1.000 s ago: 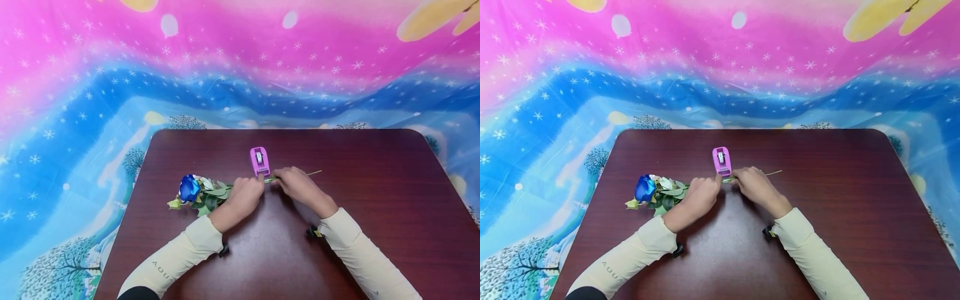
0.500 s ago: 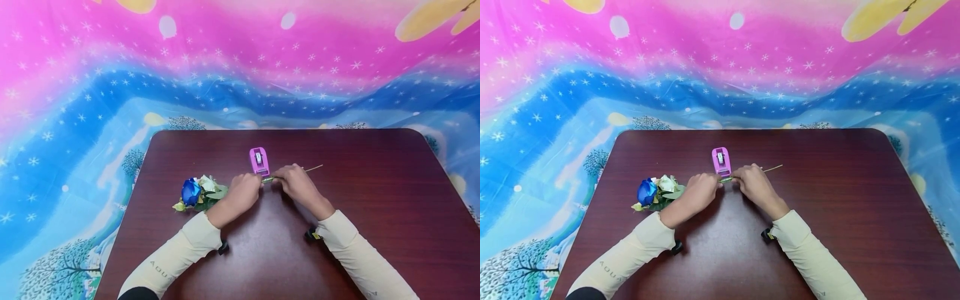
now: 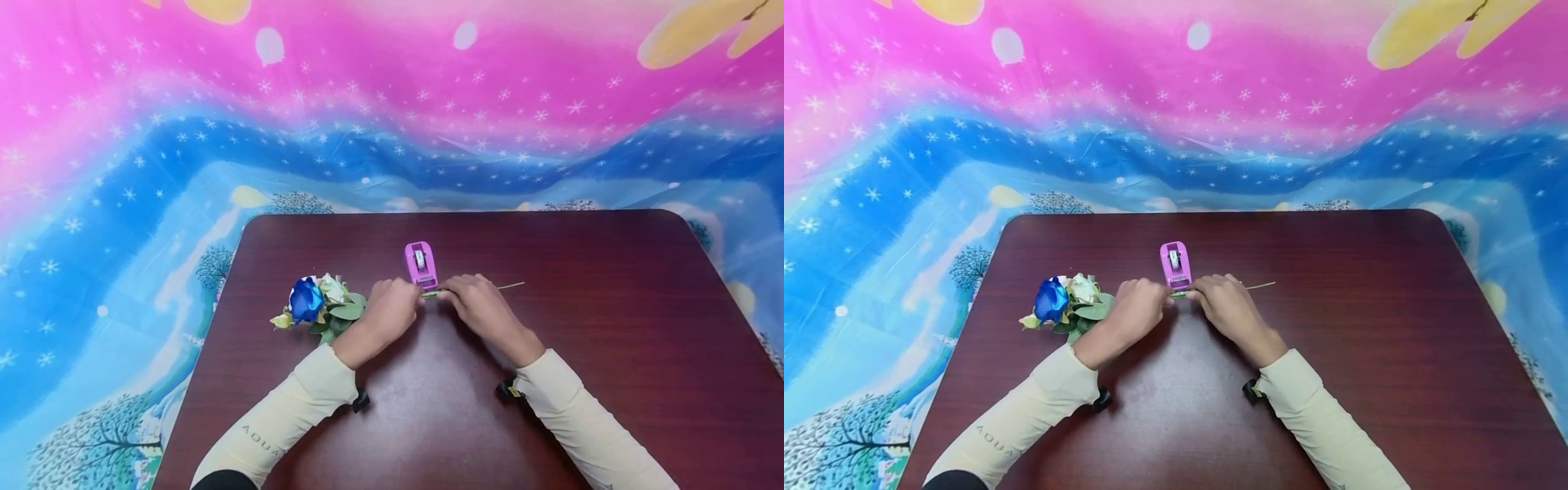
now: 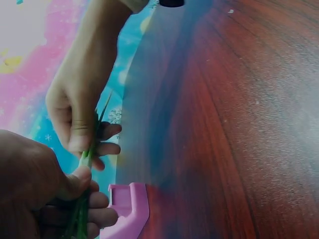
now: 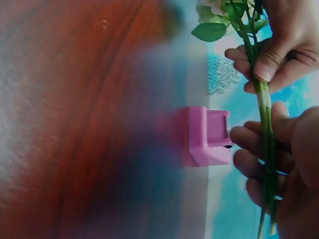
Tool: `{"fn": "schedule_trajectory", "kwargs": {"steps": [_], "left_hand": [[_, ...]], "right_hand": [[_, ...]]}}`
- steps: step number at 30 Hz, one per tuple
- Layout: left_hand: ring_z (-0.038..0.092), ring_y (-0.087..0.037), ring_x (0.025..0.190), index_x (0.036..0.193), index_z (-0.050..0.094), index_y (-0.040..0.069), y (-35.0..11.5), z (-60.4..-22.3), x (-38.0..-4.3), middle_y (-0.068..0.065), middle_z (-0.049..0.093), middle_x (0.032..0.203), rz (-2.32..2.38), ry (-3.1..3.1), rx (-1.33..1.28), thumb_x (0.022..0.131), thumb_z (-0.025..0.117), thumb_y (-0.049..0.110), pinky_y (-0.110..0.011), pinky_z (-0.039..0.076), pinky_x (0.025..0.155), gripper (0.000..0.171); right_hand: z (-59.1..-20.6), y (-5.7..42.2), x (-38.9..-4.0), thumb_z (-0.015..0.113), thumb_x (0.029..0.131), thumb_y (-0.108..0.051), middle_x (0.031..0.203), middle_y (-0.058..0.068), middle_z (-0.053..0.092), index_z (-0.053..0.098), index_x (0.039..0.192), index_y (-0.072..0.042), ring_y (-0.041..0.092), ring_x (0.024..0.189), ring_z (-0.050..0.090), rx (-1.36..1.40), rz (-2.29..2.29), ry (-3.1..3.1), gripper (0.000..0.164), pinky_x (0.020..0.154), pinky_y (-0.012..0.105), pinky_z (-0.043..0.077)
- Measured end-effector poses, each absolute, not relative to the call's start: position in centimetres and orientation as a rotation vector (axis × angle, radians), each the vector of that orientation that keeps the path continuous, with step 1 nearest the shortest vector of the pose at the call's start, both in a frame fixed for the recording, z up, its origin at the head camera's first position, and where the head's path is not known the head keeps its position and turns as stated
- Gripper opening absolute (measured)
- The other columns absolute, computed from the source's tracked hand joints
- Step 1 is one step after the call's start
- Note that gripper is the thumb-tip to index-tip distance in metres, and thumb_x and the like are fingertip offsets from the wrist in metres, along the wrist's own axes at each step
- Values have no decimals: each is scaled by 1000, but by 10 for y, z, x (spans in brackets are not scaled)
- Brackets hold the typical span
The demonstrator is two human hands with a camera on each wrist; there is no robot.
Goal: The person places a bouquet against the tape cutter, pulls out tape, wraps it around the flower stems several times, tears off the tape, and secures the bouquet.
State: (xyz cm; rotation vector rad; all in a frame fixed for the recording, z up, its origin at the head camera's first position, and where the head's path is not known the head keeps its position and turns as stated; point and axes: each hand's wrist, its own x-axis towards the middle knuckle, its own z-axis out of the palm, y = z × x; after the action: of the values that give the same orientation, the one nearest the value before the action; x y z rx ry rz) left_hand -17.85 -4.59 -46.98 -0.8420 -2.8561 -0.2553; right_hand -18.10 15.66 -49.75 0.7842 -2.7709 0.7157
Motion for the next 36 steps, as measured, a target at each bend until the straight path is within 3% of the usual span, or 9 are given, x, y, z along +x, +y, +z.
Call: {"fn": "schedule_trajectory", "kwargs": {"steps": [3,7,11,14,23,29,33,36], "left_hand": [[66,-21,58,74,72,17,-44,-472,-174,3,71,68,-190,-2815,-860,84,78,14,-39,54,55,12],[66,-19,60,81,72,13,-41,-475,-169,2,70,73,-70,-2729,-890,84,75,10,-38,54,53,5],[66,-15,61,91,74,9,-38,-480,-165,1,71,76,46,-2641,-902,91,69,10,-34,55,52,5],[66,-15,62,94,74,8,-38,-481,-165,0,72,79,17,-2660,-908,90,70,8,-32,55,53,6],[73,-24,78,98,72,6,-40,-470,-175,-6,75,87,-443,-2947,-859,98,69,16,-38,60,66,10],[73,-25,75,88,73,10,-43,-466,-182,-3,75,82,-462,-2997,-830,94,72,13,-41,59,65,7],[71,-24,70,80,71,13,-46,-467,-185,-1,74,77,-430,-2985,-818,91,75,13,-40,57,62,12],[70,-24,67,78,70,13,-47,-468,-185,-2,74,76,-403,-2951,-846,90,75,11,-39,56,58,13]], "right_hand": [[-493,159,-183,63,102,-27,103,5,77,75,112,-10,22,95,73,828,675,-2844,23,85,44,53],[-490,164,-187,64,102,-20,104,5,77,74,116,-9,21,94,72,924,618,-2873,21,85,43,55],[-490,168,-191,69,97,-11,94,4,75,73,107,-7,19,86,70,972,516,-2855,12,79,42,56],[-491,168,-191,71,95,-6,86,2,73,71,97,-9,19,82,68,974,463,-2831,4,74,39,52],[-496,168,-192,65,89,9,81,2,73,72,89,-9,20,79,67,937,489,-2700,19,68,35,45],[-499,164,-190,69,87,6,79,3,70,71,89,-7,21,75,64,934,432,-2633,13,66,36,45],[-496,163,-188,72,91,-3,87,4,73,74,100,-6,22,81,66,950,400,-2649,9,71,38,49],[-493,163,-188,74,94,-14,95,5,75,76,110,-6,21,86,68,961,433,-2693,18,77,39,53]]}}
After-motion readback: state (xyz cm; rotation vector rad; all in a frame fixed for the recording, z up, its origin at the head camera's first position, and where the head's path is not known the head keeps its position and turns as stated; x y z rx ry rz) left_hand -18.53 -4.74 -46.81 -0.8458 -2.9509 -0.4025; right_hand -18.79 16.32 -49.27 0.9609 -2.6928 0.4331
